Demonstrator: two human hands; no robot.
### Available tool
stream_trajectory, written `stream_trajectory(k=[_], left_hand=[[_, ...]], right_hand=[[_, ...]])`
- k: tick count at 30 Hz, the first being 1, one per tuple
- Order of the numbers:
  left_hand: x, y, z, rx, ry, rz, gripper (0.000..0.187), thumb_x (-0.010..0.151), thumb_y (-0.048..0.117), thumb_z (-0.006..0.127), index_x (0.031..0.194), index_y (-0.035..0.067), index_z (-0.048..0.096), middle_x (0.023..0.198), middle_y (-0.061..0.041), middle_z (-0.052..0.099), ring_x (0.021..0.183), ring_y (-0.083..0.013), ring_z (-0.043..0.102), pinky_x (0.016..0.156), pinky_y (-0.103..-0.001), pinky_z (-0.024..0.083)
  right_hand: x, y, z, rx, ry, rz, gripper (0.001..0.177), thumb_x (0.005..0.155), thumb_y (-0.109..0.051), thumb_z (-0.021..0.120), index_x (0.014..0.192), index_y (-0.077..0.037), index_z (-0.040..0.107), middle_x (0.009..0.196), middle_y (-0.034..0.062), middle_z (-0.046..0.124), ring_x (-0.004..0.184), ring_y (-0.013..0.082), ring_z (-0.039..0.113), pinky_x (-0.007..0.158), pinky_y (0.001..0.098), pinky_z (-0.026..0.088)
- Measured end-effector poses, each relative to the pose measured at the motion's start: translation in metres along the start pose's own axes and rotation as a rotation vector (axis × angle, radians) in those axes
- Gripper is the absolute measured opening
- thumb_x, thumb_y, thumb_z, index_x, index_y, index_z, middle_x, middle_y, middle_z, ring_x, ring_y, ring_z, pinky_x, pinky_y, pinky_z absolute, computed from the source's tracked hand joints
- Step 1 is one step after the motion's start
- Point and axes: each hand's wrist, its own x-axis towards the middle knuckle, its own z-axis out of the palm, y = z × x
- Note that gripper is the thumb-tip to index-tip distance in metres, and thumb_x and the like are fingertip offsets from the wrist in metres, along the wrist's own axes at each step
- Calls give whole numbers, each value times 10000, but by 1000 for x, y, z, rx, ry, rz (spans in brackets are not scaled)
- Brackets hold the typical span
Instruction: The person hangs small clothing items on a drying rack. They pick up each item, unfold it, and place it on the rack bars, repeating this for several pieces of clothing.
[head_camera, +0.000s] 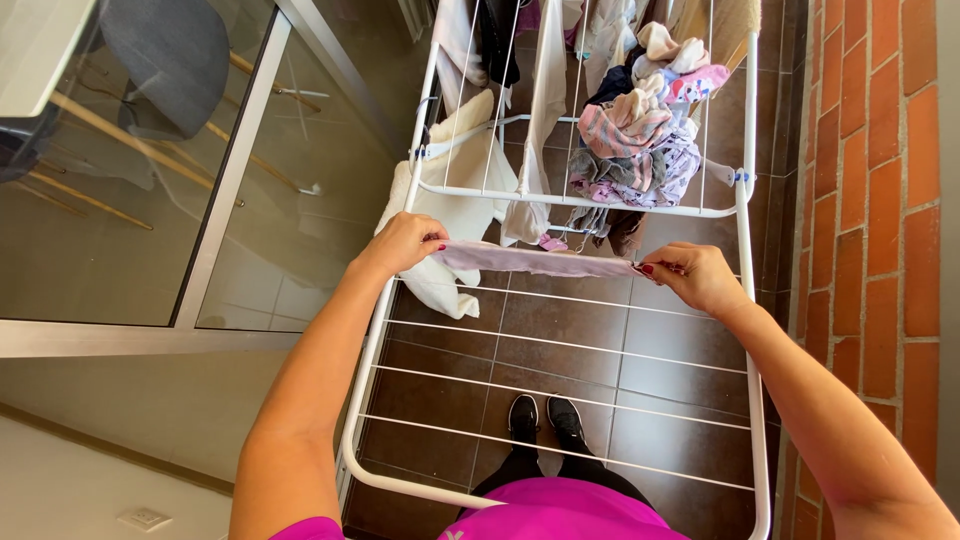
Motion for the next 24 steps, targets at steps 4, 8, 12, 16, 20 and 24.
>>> stream_trajectory(k=[4,8,12,16,20,24], left_hand=[[-1,-3,-4,27,-6,-17,90,868,141,756,942,177,794,907,-77,786,910,-304,750,820,-408,591],[4,-18,-1,67,-6,-29,77,874,154,758,935,185,792,904,-57,789,902,-297,752,810,-407,594],[4,-25,0,59,46,-42,174,857,148,774,1021,203,765,955,-35,783,925,-253,755,825,-381,601],[-1,-14,-3,87,149,96,234,846,164,802,1060,228,731,975,-1,728,957,-206,732,850,-342,594],[-7,-20,16,176,98,176,133,836,206,812,947,215,741,872,-8,707,919,-230,715,862,-364,571],[-4,-32,20,244,153,175,36,875,192,766,883,225,753,822,11,730,911,-203,700,852,-345,533]], right_hand=[[2,-1,-5,16,-12,18,83,916,-103,766,973,-129,819,735,110,736,718,252,753,704,330,574],[4,0,-4,25,-17,36,76,925,-122,766,975,-143,820,742,111,742,736,251,758,714,334,575],[15,23,9,7,48,138,91,962,-150,740,1040,-141,786,765,70,759,739,225,744,727,332,579],[24,-9,16,34,164,20,209,901,-179,834,1076,-93,759,887,101,752,843,251,741,758,346,591],[23,-31,25,-68,70,-151,303,784,-212,882,1043,-99,771,892,122,741,855,288,748,752,355,607],[26,-27,30,-2,29,-136,85,888,-145,792,965,-110,785,840,96,748,819,284,758,743,335,601]])
